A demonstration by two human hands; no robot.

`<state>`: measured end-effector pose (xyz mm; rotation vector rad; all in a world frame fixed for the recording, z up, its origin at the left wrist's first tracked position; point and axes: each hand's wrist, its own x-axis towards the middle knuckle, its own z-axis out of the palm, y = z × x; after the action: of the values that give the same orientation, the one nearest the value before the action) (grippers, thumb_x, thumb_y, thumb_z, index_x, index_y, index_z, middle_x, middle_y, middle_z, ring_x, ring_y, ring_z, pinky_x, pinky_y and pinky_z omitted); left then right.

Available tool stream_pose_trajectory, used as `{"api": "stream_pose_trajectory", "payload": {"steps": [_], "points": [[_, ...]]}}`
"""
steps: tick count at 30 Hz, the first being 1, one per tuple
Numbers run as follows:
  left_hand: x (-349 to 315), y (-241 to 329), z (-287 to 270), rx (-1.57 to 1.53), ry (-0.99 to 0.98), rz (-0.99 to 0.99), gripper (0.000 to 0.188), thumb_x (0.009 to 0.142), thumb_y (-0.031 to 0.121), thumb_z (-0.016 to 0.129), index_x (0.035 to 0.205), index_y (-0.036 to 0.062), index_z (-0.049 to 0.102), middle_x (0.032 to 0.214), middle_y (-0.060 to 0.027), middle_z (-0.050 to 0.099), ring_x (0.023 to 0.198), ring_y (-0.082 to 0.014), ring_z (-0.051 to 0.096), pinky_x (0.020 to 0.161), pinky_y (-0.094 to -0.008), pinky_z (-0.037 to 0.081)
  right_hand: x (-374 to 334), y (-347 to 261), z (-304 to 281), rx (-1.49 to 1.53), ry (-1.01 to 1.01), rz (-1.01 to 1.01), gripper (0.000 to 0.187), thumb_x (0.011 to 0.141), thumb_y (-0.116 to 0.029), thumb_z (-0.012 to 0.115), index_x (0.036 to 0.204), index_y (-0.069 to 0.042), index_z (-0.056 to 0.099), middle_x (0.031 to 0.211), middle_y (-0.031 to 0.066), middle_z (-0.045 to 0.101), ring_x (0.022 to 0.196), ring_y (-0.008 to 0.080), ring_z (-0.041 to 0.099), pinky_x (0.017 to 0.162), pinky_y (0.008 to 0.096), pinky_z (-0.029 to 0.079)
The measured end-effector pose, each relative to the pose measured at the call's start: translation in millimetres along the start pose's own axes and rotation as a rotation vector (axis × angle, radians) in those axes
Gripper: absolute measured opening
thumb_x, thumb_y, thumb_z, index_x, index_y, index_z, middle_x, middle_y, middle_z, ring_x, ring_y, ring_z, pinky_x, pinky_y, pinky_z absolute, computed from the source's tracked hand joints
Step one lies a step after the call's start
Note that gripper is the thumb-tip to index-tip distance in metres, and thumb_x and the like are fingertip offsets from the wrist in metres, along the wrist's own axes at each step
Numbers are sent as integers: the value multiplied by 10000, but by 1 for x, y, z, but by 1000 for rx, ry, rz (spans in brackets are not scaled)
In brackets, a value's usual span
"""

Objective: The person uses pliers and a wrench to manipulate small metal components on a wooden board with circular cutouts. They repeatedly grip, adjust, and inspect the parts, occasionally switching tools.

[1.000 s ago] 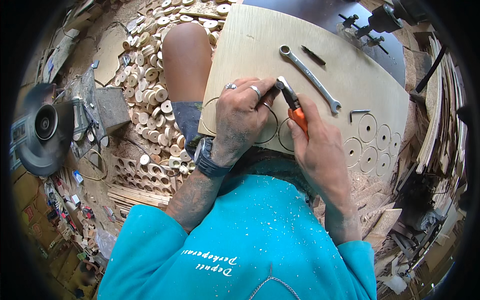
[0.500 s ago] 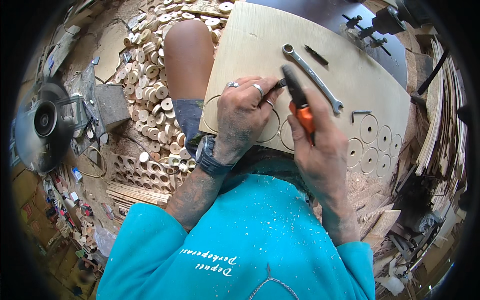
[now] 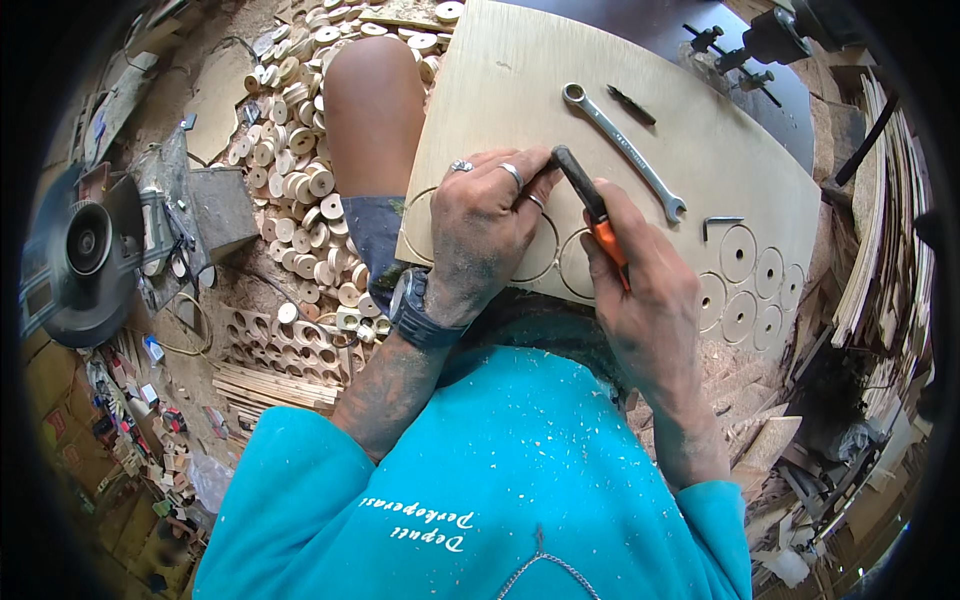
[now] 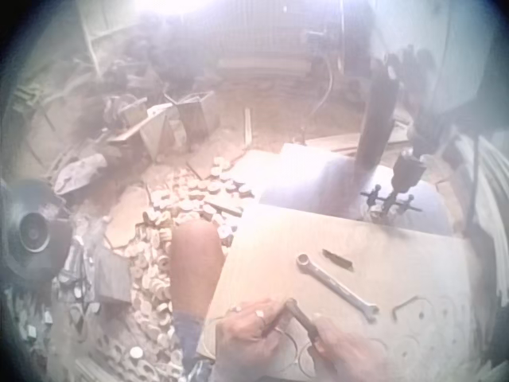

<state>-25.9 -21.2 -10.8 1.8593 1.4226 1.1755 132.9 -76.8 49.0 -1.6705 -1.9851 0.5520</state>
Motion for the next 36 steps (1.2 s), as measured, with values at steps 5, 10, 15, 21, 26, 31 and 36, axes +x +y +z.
{"api": "stream_pose_trajectory", "payload": {"steps": [5, 10, 15, 21, 26, 31, 36], "points": [[-1, -3, 0, 47, 6, 37, 141, 830, 105, 740, 942, 23, 718, 845, -139, 716, 830, -302, 692, 756, -382, 531, 2, 2, -2, -44, -71, 41, 547, 877, -54, 702, 1384, -175, 536, 1005, 127, 693, 865, 251, 706, 704, 390, 558], [-1, -3, 1, 13, 12, 20, 136, 837, 106, 738, 951, 33, 722, 860, -136, 719, 833, -296, 693, 763, -378, 532, 5, -1, -5, 143, 57, -28, 536, 888, -35, 702, 1382, -146, 527, 1082, 147, 702, 920, 198, 705, 767, 326, 555], [0, 0, 0, -1, 2, 6, 123, 834, 91, 735, 941, 32, 718, 844, -137, 713, 793, -297, 689, 732, -380, 528, 12, 0, -11, 147, 56, 19, 532, 913, -88, 679, 1405, -136, 481, 938, 151, 687, 809, 272, 711, 675, 393, 559], [2, 2, -1, -9, 37, 77, 127, 828, 90, 731, 938, 28, 714, 811, -140, 700, 760, -286, 687, 704, -385, 521, 11, -4, -7, 244, 113, 83, 438, 933, -133, 641, 1350, -119, 506, 895, 192, 672, 794, 356, 693, 641, 446, 532], [0, 0, -1, 2, 7, 28, 116, 833, 98, 730, 932, 38, 722, 825, -125, 711, 775, -286, 692, 724, -390, 525, 15, -4, -5, 67, -129, 222, 450, 919, -127, 683, 1333, -114, 507, 869, 158, 674, 755, 334, 688, 648, 394, 533], [0, -1, -2, 44, 5, 39, 131, 835, 109, 735, 944, 38, 724, 844, -123, 719, 803, -288, 694, 740, -385, 532, 14, -5, -7, 167, -157, 167, 453, 921, -134, 677, 1336, -118, 496, 828, 181, 653, 699, 363, 664, 629, 408, 517], [1, -1, -1, -2, 16, 49, 124, 827, 93, 735, 935, 34, 716, 860, -131, 716, 787, -303, 688, 731, -383, 532, 10, -7, -17, 441, -12, 283, 449, 958, -181, 655, 1359, -88, 474, 788, 104, 652, 705, 183, 671, 607, 315, 510]]}}
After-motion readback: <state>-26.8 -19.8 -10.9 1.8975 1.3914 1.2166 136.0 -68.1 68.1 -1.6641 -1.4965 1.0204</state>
